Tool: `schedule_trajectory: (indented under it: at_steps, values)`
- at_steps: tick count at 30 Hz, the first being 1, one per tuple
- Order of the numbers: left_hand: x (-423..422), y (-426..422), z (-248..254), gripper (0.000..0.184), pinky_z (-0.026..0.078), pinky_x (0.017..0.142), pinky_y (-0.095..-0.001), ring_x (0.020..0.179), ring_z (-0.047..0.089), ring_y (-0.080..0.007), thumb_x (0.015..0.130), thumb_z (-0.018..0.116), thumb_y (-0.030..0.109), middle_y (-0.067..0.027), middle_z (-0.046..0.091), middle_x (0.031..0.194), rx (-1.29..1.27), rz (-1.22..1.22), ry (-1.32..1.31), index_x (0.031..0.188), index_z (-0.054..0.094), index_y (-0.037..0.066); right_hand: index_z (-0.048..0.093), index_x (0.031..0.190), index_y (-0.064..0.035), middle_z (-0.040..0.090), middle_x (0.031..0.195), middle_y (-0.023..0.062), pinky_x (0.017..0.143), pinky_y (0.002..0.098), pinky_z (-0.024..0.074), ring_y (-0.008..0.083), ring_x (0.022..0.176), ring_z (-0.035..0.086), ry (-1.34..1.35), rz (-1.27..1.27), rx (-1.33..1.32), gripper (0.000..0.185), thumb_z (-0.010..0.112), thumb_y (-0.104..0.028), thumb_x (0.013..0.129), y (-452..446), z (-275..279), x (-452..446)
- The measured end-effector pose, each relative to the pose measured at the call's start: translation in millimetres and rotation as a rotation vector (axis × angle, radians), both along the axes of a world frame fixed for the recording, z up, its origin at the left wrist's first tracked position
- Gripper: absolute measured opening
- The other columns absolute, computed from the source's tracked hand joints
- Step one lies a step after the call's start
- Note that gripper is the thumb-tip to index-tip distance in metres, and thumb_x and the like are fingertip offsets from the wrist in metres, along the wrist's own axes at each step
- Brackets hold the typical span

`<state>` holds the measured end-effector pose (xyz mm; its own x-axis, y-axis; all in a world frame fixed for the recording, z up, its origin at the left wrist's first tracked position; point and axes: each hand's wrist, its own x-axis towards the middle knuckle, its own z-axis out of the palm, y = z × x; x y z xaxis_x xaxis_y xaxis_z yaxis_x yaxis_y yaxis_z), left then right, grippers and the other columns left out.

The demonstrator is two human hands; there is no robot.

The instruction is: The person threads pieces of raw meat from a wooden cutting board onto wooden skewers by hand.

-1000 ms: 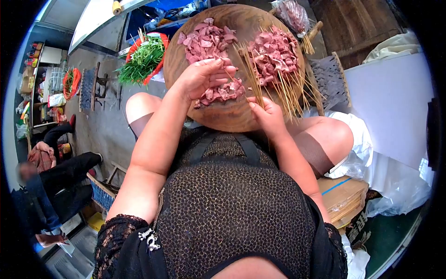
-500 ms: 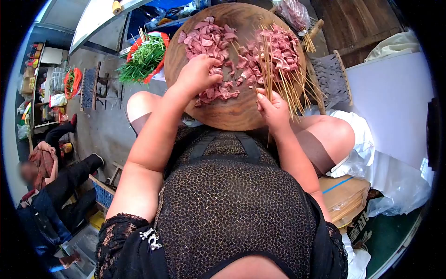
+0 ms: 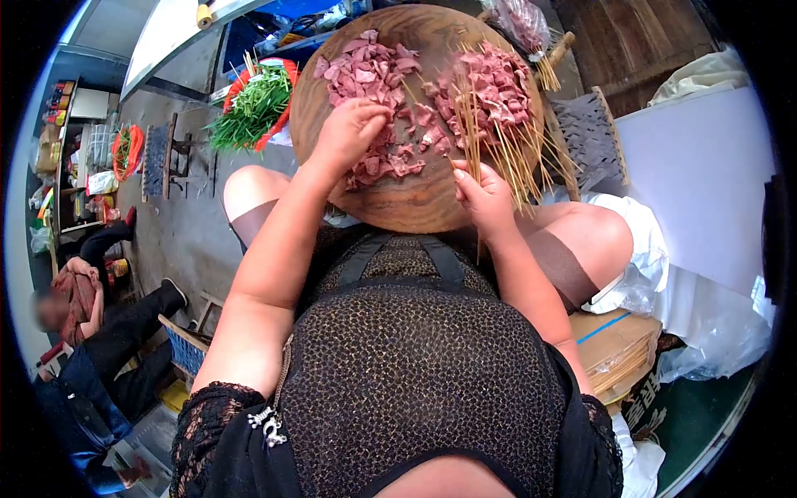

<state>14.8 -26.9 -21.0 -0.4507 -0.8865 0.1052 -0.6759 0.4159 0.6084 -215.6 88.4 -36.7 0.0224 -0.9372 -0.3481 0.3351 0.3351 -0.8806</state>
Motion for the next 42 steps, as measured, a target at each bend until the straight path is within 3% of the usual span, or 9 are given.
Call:
schedule_trajectory:
  at_steps: [3, 4, 6, 10, 12, 15, 30, 42]
  values:
    - [5.9, -11.0, -3.9, 0.023, 0.043, 0.087, -0.0289, 0.103, 0.053, -0.0162, 0.084, 0.054, 0.011, -0.0073, 0.058, 0.110, 0.303, 0.211, 0.594, 0.102, 0.062, -0.001, 0.059, 0.102, -0.0031, 0.050, 0.064, -0.0045, 0.051, 0.0168, 0.0355, 0.0030, 0.055, 0.044, 0.091, 0.027, -0.018, 0.019, 0.056, -0.012, 0.086, 0.1, 0.2, 0.9]
    - [6.0, -11.1, 4.1, 0.024, 0.044, 0.088, -0.0294, 0.099, 0.057, -0.0177, 0.084, 0.052, 0.008, -0.0097, 0.059, 0.107, 0.625, 0.268, 0.884, 0.104, 0.060, -0.002, 0.059, 0.101, -0.0030, 0.049, 0.064, -0.0047, 0.051, 0.0169, 0.0356, 0.0030, 0.055, 0.044, 0.073, 0.048, 0.010, 0.018, 0.056, -0.012, 0.085, 0.3, 0.5, 0.8]
    - [6.6, -13.0, 6.6, 0.027, 0.046, 0.088, -0.0319, 0.094, 0.059, -0.0204, 0.085, 0.049, 0.006, -0.0107, 0.060, 0.104, 0.720, 0.291, 1.091, 0.110, 0.055, -0.003, 0.059, 0.101, -0.0029, 0.049, 0.064, -0.0049, 0.051, 0.0170, 0.0356, 0.0030, 0.055, 0.044, 0.052, 0.071, 0.033, 0.018, 0.056, -0.012, 0.085, -0.2, 1.1, 1.7]
    - [3.8, -12.9, 10.8, 0.024, 0.049, 0.084, -0.0359, 0.089, 0.061, -0.0219, 0.087, 0.047, 0.008, -0.0089, 0.061, 0.099, 0.812, 0.300, 1.153, 0.109, 0.054, 0.001, 0.060, 0.100, -0.0030, 0.049, 0.064, -0.0051, 0.052, 0.0176, 0.0362, 0.0031, 0.055, 0.044, 0.077, 0.121, 0.035, 0.018, 0.057, -0.013, 0.085, 0.4, 2.4, 2.0]
    - [1.0, -13.5, 6.7, 0.021, 0.052, 0.080, -0.0378, 0.087, 0.060, -0.0215, 0.089, 0.048, 0.011, -0.0081, 0.061, 0.094, 0.819, 0.466, 1.094, 0.108, 0.053, 0.004, 0.060, 0.100, -0.0030, 0.049, 0.065, -0.0052, 0.052, 0.0179, 0.0368, 0.0033, 0.056, 0.044, 0.073, 0.147, 0.048, 0.018, 0.057, -0.013, 0.085, 1.2, 1.3, 1.8]
    - [-0.9, -13.2, 3.5, 0.018, 0.053, 0.077, -0.0378, 0.085, 0.060, -0.0207, 0.089, 0.049, 0.013, -0.0068, 0.060, 0.094, 0.816, 0.486, 1.140, 0.105, 0.052, 0.007, 0.060, 0.100, -0.0029, 0.050, 0.066, -0.0052, 0.053, 0.0187, 0.0380, 0.0038, 0.057, 0.045, 0.133, 0.179, 0.024, 0.019, 0.057, -0.014, 0.085, 2.2, -5.7, 2.8]
    - [-5.7, -8.5, 0.8, 0.012, 0.053, 0.075, -0.0336, 0.086, 0.061, -0.0195, 0.089, 0.051, 0.014, -0.0070, 0.061, 0.091, 0.860, 0.443, 1.190, 0.095, 0.055, 0.005, 0.059, 0.099, -0.0024, 0.051, 0.067, -0.0041, 0.054, 0.0198, 0.0394, 0.0046, 0.058, 0.047, 0.185, 0.174, 0.044, 0.019, 0.057, -0.014, 0.084, 2.8, -13.1, 3.7]
    - [-12.5, -1.7, 13.1, 0.018, 0.052, 0.074, -0.0315, 0.085, 0.062, -0.0213, 0.088, 0.052, 0.017, -0.0122, 0.062, 0.095, 0.953, 0.389, 1.118, 0.100, 0.053, 0.003, 0.060, 0.099, -0.0030, 0.050, 0.068, -0.0051, 0.056, 0.0199, 0.0392, 0.0044, 0.060, 0.046, 0.224, 0.174, 0.013, 0.019, 0.057, -0.014, 0.084, 2.3, -2.6, 3.2]
